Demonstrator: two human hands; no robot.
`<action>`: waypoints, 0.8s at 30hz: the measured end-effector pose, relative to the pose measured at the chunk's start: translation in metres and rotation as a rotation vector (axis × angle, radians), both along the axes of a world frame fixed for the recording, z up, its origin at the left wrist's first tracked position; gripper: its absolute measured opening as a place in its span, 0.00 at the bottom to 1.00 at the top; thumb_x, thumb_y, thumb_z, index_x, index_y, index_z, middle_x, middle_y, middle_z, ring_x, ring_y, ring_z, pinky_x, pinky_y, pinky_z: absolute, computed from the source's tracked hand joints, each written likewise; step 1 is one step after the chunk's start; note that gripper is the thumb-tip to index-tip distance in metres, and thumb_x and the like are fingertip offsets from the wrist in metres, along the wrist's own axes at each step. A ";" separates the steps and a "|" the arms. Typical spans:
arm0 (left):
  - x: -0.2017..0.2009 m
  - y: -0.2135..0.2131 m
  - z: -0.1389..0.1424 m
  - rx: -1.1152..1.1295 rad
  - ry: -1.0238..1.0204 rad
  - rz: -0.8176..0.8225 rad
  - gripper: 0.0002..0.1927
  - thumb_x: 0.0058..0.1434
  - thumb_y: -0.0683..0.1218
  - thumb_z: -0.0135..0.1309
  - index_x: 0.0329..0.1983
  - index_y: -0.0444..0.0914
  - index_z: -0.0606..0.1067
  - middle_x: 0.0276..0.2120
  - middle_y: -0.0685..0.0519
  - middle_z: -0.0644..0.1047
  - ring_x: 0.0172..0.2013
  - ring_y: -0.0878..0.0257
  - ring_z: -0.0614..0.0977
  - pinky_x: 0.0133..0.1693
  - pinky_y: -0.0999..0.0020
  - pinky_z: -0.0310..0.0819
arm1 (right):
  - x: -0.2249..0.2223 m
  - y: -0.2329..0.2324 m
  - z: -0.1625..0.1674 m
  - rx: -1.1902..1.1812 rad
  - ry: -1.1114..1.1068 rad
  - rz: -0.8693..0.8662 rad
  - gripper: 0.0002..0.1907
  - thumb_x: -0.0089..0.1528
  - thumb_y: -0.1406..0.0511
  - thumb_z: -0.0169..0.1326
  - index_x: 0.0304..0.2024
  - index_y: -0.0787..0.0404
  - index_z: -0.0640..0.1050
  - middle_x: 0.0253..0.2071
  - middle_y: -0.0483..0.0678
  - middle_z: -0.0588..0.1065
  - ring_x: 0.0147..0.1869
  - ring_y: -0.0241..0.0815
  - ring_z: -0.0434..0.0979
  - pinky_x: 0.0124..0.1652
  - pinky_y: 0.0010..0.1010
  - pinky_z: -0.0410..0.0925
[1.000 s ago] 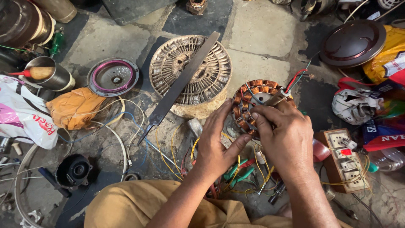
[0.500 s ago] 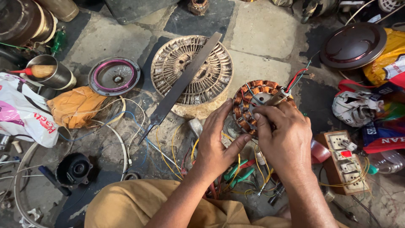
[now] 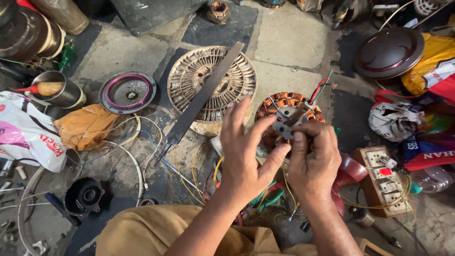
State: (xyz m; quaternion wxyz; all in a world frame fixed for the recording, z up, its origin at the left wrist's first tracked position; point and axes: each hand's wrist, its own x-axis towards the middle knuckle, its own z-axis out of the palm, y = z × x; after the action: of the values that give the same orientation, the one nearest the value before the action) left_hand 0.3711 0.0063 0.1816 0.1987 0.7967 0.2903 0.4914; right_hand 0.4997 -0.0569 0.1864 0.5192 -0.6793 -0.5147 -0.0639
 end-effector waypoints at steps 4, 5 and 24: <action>0.011 0.009 0.005 0.018 -0.030 -0.038 0.15 0.63 0.52 0.65 0.50 0.44 0.79 0.71 0.43 0.64 0.73 0.37 0.62 0.73 0.40 0.52 | 0.002 0.001 0.000 -0.027 -0.043 0.010 0.05 0.65 0.74 0.56 0.43 0.63 0.74 0.42 0.51 0.76 0.48 0.52 0.78 0.50 0.39 0.68; 0.014 0.010 0.005 0.017 -0.046 -0.028 0.13 0.63 0.51 0.64 0.48 0.44 0.79 0.71 0.44 0.65 0.72 0.38 0.63 0.74 0.40 0.53 | 0.002 0.001 0.001 -0.044 -0.053 0.010 0.06 0.65 0.73 0.57 0.43 0.63 0.74 0.42 0.51 0.76 0.48 0.53 0.77 0.51 0.40 0.67; 0.012 0.004 -0.001 -0.089 -0.190 0.042 0.15 0.67 0.46 0.58 0.54 0.36 0.76 0.70 0.41 0.65 0.71 0.39 0.64 0.72 0.42 0.53 | -0.004 0.003 -0.004 0.010 -0.018 -0.051 0.06 0.62 0.70 0.64 0.40 0.59 0.79 0.36 0.47 0.78 0.42 0.47 0.77 0.50 0.37 0.67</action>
State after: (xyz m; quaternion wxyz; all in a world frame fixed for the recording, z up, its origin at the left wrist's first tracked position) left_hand 0.3828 0.0100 0.1807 0.2502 0.7305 0.3084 0.5556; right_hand 0.4959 -0.0544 0.1820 0.5164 -0.6888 -0.5016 -0.0856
